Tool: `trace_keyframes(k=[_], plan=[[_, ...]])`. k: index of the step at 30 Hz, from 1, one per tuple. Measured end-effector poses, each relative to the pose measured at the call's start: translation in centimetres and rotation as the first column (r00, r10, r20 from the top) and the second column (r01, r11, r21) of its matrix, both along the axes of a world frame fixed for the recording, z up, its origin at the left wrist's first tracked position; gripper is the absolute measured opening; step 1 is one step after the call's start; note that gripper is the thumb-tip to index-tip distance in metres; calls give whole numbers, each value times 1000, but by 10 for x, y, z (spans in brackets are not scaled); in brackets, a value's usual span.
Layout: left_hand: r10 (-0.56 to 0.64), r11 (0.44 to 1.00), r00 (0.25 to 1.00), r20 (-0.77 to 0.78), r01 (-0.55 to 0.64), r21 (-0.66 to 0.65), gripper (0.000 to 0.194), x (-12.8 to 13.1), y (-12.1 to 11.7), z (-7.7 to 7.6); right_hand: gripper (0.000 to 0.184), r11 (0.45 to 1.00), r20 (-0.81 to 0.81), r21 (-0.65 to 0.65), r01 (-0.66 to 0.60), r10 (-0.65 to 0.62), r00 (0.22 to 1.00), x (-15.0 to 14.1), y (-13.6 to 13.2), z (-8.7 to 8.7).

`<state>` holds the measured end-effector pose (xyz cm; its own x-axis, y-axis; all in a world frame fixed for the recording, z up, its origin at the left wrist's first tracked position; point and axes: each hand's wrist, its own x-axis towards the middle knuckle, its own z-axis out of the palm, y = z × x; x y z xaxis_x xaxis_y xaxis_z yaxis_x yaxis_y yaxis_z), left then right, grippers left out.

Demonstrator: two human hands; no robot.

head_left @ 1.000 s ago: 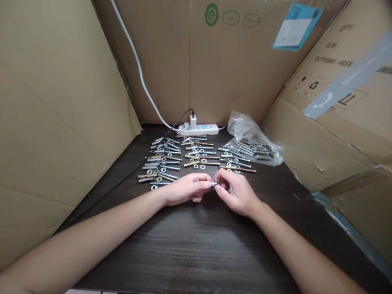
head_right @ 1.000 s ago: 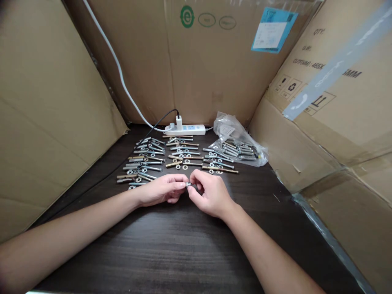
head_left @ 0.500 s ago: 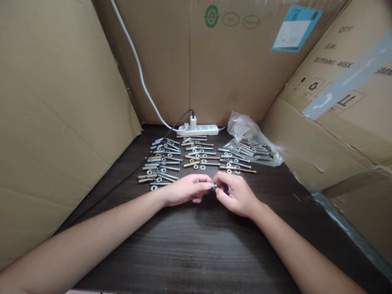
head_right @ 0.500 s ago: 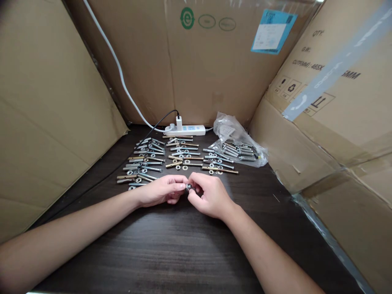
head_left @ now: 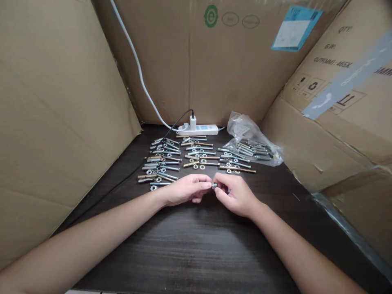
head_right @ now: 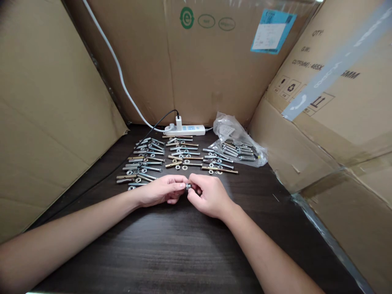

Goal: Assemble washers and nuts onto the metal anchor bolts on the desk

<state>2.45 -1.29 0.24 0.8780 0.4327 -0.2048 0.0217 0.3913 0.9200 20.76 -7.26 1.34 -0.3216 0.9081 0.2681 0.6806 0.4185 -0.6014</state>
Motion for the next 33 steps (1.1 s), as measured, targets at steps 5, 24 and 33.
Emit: trace_keyframes(k=[5,24,33], plan=[[10,1000,1000,1,-10,-8,34,1,0,-1,21,998,54,54,38,-41,998,-1,1,-3],[5,1000,1000,31,-5,-4,27,0,1,-3,21,995,2,32,92,-92,996,-1,1,-4],[5,1000,1000,20,-4,-21,25,0,1,-3,12,993,-61,108,58,-51,997,0,-1,-4]])
